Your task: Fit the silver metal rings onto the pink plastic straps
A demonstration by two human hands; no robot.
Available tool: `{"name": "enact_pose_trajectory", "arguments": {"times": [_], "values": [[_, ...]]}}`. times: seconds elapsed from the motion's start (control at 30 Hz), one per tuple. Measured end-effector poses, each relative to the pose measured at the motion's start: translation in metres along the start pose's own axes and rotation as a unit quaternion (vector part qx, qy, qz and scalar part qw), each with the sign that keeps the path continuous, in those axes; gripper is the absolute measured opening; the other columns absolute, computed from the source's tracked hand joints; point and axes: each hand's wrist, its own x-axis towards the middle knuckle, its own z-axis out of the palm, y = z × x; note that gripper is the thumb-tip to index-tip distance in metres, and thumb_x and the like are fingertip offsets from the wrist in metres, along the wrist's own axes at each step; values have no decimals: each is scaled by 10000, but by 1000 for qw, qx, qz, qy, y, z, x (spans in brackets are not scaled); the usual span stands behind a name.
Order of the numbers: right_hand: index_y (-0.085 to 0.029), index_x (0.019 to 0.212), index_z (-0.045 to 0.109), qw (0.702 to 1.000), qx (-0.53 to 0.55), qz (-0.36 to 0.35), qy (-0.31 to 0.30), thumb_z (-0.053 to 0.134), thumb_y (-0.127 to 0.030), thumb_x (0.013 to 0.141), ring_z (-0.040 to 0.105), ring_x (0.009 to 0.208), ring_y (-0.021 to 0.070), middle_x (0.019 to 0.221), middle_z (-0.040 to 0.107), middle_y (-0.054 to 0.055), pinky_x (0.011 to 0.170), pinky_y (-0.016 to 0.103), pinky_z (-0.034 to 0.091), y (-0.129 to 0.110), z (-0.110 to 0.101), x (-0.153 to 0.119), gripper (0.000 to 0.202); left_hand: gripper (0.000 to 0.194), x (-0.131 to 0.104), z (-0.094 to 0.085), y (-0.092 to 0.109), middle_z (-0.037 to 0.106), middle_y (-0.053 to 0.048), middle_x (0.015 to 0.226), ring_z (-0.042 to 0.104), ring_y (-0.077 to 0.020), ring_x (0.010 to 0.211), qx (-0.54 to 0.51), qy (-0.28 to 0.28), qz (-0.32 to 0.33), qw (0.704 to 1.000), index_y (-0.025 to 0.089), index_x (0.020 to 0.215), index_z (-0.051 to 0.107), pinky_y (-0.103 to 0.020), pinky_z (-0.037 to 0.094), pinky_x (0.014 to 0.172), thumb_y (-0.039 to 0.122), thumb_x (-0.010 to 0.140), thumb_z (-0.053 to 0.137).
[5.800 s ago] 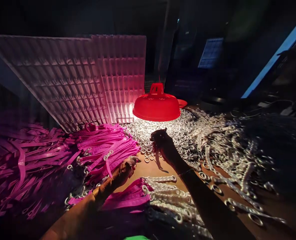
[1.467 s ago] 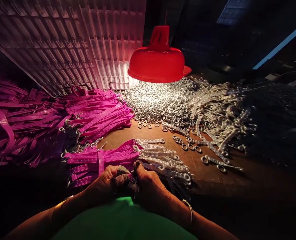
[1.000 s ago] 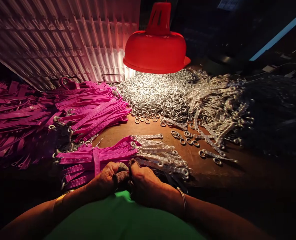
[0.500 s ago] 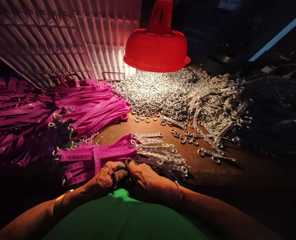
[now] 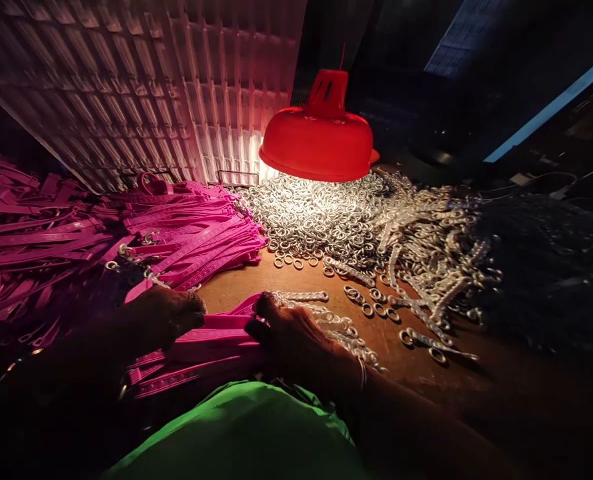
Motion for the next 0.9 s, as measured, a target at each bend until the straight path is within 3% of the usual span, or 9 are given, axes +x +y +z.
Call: {"name": "enact_pose_trajectory", "arguments": {"times": [0.07,0.2,0.3,0.43,0.53,0.63,0.8,0.9], "values": [[-165,1057,525,994,-108,17,5,471,-264,885,486,632,141,762,587,38,568,252,281,5,-2,16,206,245,9,2,-9,479,27,545,420,-100,521,77,-12,-18,997,172,666,571,-235,294,535,333,825,475],[-165,965,584,970,-237,36,-31,539,-224,838,530,806,204,896,607,82,699,308,327,20,-6,34,147,245,27,38,-37,587,-41,761,530,-161,708,164,-11,-4,986,167,709,619,-265,356,647,287,832,445],[-147,1006,587,969,-242,42,-30,574,-290,832,522,876,230,994,594,112,780,361,342,25,-12,40,225,260,31,60,-56,615,-76,936,555,-207,901,137,48,18,989,176,902,652,-299,384,796,291,848,426],[-176,1129,554,985,-170,-6,-6,603,-376,844,523,924,205,1080,584,91,802,327,359,33,-6,56,352,344,33,70,-67,641,-86,962,584,-220,927,116,22,-21,993,182,1066,622,-309,402,811,326,870,378],[-164,1015,590,986,-148,-40,-68,519,-321,918,533,843,152,965,620,49,760,263,376,50,8,71,198,383,37,73,-65,650,-95,955,580,-251,949,176,6,-25,984,185,1039,635,-347,383,830,337,888,317],[-148,890,589,980,-162,-52,-101,453,-278,951,504,726,128,827,614,29,709,239,381,67,17,69,197,383,39,80,-54,666,-81,938,591,-245,919,177,-12,-40,983,206,994,635,-339,381,790,345,894,292],[-166,878,587,988,-85,-61,-113,394,-243,946,509,732,133,817,602,28,753,250,422,90,22,27,218,384,34,100,-26,675,-110,964,599,-282,930,171,-51,-52,983,202,945,633,-363,379,761,382,884,299],[-166,914,593,991,-23,-64,-116,360,-225,928,540,808,152,886,616,61,815,275,444,105,28,9,241,369,33,112,-21,671,-133,1014,594,-313,968,170,-63,-67,981,194,1009,626,-389,379,782,374,866,337]]}}
